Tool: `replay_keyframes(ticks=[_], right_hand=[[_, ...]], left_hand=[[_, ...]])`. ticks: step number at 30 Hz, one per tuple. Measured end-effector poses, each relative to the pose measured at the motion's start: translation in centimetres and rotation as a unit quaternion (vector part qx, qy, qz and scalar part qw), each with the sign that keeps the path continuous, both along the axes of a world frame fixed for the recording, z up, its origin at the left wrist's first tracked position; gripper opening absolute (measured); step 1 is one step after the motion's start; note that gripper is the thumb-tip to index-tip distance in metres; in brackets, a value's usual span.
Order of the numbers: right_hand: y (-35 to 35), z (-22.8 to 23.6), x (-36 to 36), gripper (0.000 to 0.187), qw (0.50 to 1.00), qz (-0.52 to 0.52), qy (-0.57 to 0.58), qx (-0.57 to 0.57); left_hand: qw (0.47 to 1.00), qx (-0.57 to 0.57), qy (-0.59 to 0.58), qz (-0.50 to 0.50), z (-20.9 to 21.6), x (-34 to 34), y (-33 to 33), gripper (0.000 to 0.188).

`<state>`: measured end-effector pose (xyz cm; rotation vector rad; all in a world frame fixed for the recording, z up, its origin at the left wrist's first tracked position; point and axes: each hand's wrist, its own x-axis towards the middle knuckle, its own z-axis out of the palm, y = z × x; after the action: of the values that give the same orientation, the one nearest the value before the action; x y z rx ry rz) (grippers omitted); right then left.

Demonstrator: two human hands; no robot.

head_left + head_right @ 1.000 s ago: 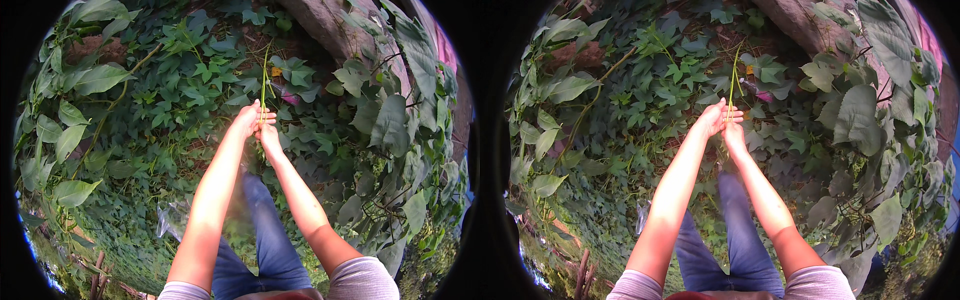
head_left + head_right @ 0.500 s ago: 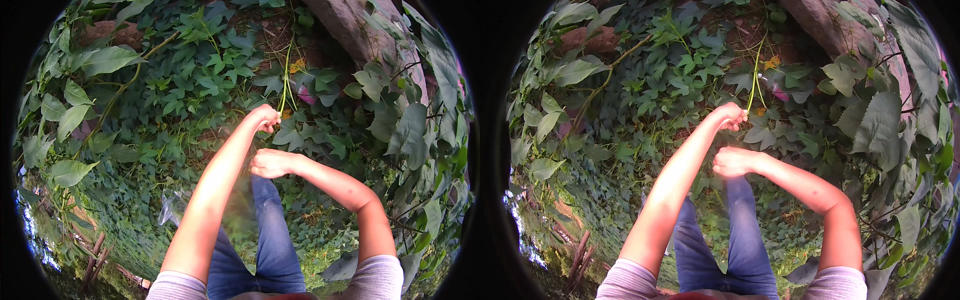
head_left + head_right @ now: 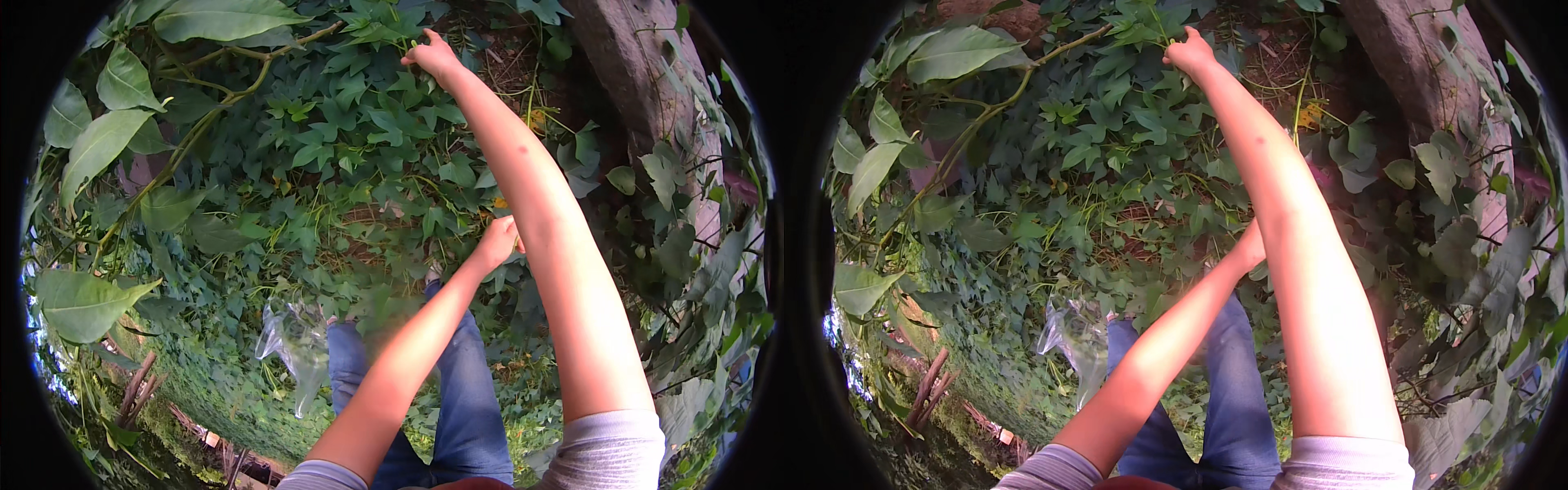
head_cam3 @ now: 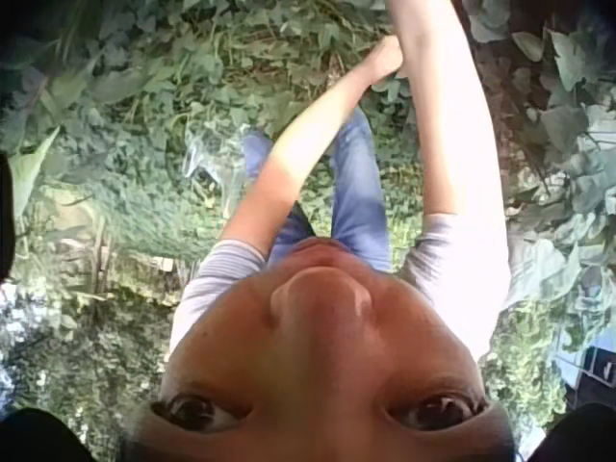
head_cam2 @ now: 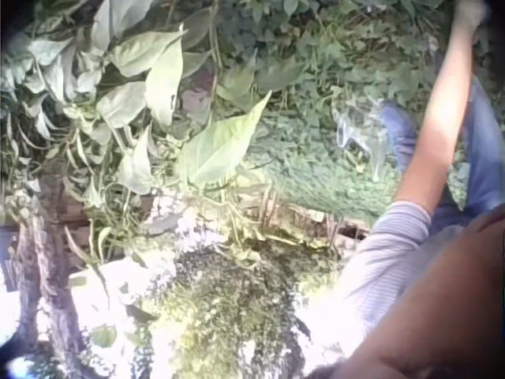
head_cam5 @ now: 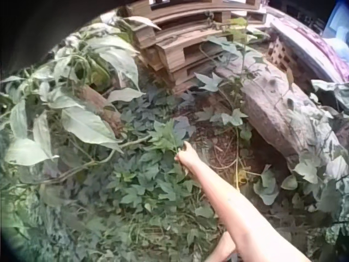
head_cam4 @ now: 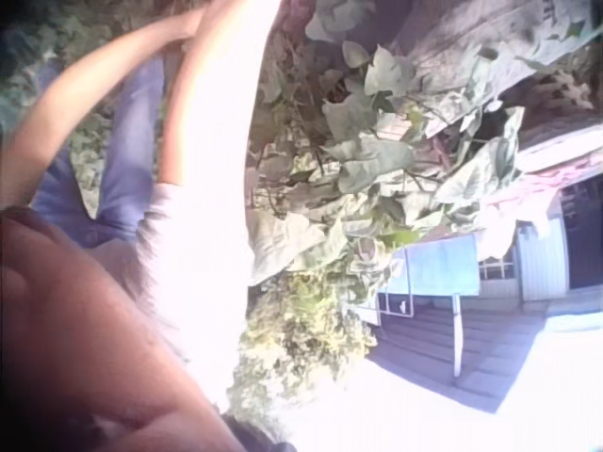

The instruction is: The person picks green leaves from a dense patch of ground-covering plants and places them into a clear plastic bag. The person repeatedly reaches into the foliage, plucks leaves by hand, and adds them to the bag, which gradually fills.

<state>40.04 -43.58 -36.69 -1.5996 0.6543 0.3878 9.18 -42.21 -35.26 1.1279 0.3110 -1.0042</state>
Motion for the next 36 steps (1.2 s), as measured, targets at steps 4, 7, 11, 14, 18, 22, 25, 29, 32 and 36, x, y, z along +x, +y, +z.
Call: replay_keyframes(ticks=[4, 7, 11, 14, 18, 22, 25, 29, 32, 36], right_hand=[[-1.5, -6.9, 0.3, 0.054, 0.998, 0.052, -0.033, -0.015], [1.9, -5.2, -3.8, 0.043, 0.987, -0.018, -0.02, 0.16], [-0.6, -3.0, -9.8, 0.035, 0.87, -0.184, 0.062, 0.453], [0.4, 1.8, -12.4, 0.016, 0.849, -0.314, 0.083, 0.417], [-0.4, 1.2, -17.7, 0.018, 0.831, -0.284, 0.143, 0.456], [0.3, 5.7, -23.1, 0.021, 0.741, -0.305, 0.113, 0.588], [2.0, 10.0, -25.9, 0.015, 0.671, -0.356, 0.153, 0.632], [2.0, 13.7, -29.3, 0.024, 0.772, -0.302, 0.155, 0.537], [1.7, 14.0, -30.9, 0.036, 0.811, -0.185, 0.117, 0.542], [0.8, 14.2, -31.3, 0.032, 0.813, -0.172, 0.148, 0.536]], left_hand=[[0.998, 0.023, -0.027, -0.057, 0.6, 0.6, 1.3, 0.021], [0.994, 0.097, 0.038, -0.038, -0.8, 0.4, 8.4, 0.02], [0.984, 0.163, 0.064, 0.023, -0.3, 2.1, 14.7, 0.021], [0.981, 0.184, 0.05, 0.042, 0.2, 3.9, 17.2, 0.022], [0.979, 0.188, 0.047, 0.063, 0.5, 5.7, 18.1, 0.023], [0.981, 0.184, 0.033, 0.056, 2.7, 7.4, 16.1, 0.031], [0.985, -0.013, 0.169, -0.044, 4.7, 8.8, 15.7, 0.031], [0.947, -0.233, 0.206, 0.08, 5.8, 8.2, 12.7, 0.056], [0.844, -0.42, 0.254, 0.214, 6.1, 8.9, 13.2, 0.069], [0.865, -0.341, 0.291, 0.226, 6.9, 9.2, 14.6, 0.049]])
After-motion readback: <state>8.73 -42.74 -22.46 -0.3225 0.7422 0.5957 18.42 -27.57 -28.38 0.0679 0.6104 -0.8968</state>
